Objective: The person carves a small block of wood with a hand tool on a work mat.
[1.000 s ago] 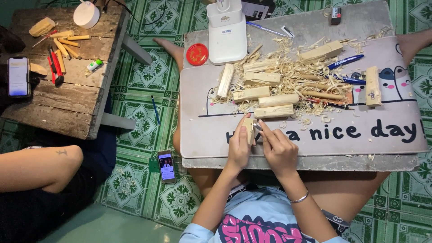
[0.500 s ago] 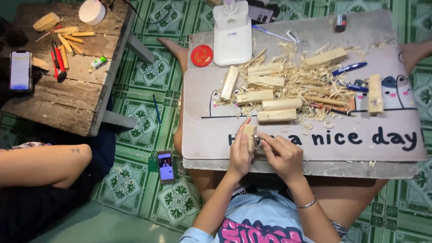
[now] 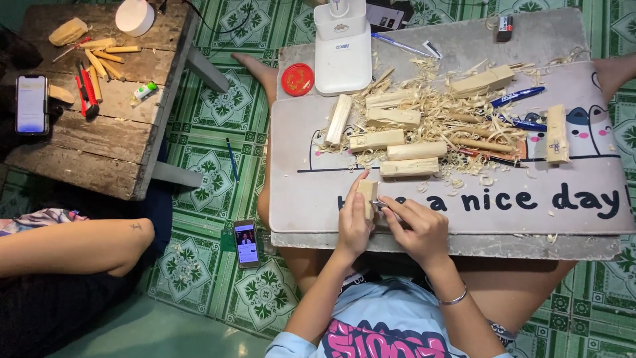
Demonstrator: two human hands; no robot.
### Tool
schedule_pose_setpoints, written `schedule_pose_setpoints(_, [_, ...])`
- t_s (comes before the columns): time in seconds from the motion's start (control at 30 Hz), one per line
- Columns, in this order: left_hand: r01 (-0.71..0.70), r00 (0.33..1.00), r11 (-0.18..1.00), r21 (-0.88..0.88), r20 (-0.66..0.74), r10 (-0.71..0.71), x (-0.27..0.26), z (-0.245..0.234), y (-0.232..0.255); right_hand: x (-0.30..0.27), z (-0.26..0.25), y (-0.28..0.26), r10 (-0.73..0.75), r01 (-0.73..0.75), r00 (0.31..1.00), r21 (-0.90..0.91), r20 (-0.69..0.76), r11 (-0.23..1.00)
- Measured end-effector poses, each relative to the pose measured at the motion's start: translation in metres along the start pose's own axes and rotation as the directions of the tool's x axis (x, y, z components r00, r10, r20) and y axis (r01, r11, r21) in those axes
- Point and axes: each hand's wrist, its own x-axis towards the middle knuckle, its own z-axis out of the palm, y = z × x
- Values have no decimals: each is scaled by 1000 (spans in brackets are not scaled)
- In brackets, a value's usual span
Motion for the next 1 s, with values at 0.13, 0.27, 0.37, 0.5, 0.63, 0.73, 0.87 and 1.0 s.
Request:
schedule_pose_setpoints(0.13, [-6,1000,1000,25,-11,7,0,0,-3,0,0,-1,11,-10,1000,-4,10,1000])
schedule_pose_setpoints(0.27, [-37,999,993,111,-8,38,1,2,-3,-1,0,1,3,-3,1000,-15,-20,1000])
schedule_pose_setpoints(0.37, [-58,998,989,138,0,58,1,2,3,-2,4,3,-11,9,999,-57,-42,998])
schedule_pose_setpoints(0.5, [-68,998,986,154,10,67,1,1,-4,-5,9,6,-27,21,996,-82,-80,996])
schedule_pose_setpoints(0.63, [-83,997,980,183,9,83,-1,2,-4,-5,11,5,-51,39,992,-102,-113,994])
schedule_pose_setpoints(0.73, [-84,996,978,190,12,83,-1,2,-3,-6,12,5,-60,44,988,-112,-140,993])
schedule_pose_setpoints(0.87, [-92,996,977,192,15,91,-1,3,-6,-5,12,3,-76,54,983,-132,-167,990])
schedule_pose_setpoints(1.0, [-81,997,981,177,20,79,-2,5,0,-6,12,4,-84,57,978,-144,-191,988])
